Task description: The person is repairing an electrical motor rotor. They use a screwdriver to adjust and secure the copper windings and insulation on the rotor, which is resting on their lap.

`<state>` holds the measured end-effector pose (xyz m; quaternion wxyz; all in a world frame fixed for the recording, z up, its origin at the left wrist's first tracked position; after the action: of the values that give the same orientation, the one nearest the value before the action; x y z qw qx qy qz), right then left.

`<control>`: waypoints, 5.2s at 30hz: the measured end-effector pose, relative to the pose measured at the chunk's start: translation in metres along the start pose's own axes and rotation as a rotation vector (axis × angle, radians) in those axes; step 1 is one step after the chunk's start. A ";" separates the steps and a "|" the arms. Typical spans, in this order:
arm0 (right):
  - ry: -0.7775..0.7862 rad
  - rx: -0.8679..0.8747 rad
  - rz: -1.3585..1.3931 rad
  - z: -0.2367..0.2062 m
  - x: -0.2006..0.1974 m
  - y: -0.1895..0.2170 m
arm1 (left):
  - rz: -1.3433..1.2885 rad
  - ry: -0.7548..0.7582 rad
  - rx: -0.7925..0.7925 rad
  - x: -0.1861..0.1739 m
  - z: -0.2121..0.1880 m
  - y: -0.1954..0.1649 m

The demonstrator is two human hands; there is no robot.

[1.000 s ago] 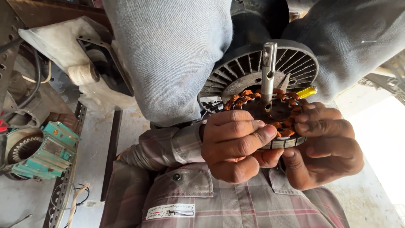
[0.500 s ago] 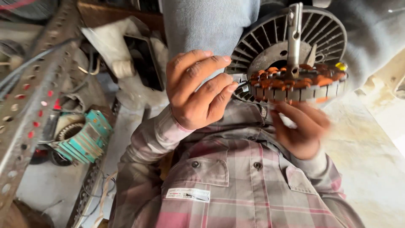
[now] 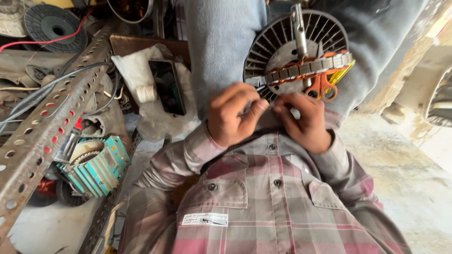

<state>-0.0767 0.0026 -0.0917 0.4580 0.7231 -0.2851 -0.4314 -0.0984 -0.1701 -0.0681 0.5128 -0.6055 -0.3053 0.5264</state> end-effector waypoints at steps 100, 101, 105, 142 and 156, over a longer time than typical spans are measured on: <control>-0.460 -0.453 -0.114 -0.061 -0.111 0.003 | -0.081 0.442 0.083 0.102 0.082 -0.040; -0.471 -0.451 -0.094 -0.061 -0.110 0.002 | -0.081 0.442 0.081 0.102 0.081 -0.041; -0.519 -0.479 0.115 -0.061 -0.113 -0.006 | -0.053 0.437 0.060 0.102 0.083 -0.044; -0.483 -0.396 -0.043 -0.055 -0.127 0.002 | 0.478 0.479 0.401 0.121 0.072 -0.059; -0.488 -0.471 -0.011 -0.053 -0.123 -0.010 | 0.460 0.532 0.382 0.120 0.077 -0.058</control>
<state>-0.0865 0.1279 -0.0452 0.5285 0.4743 -0.2750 -0.6482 -0.1304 -0.0211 -0.0460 0.5460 -0.6672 0.0850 0.4994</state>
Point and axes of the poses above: each hand's wrist, its own z-axis towards the middle knuckle, its own x-axis out of the palm, y = z × x, the point moved 8 cm from there along z, towards the middle knuckle, and after that the axes turned 7 degrees about y, right-handed, at the moved point
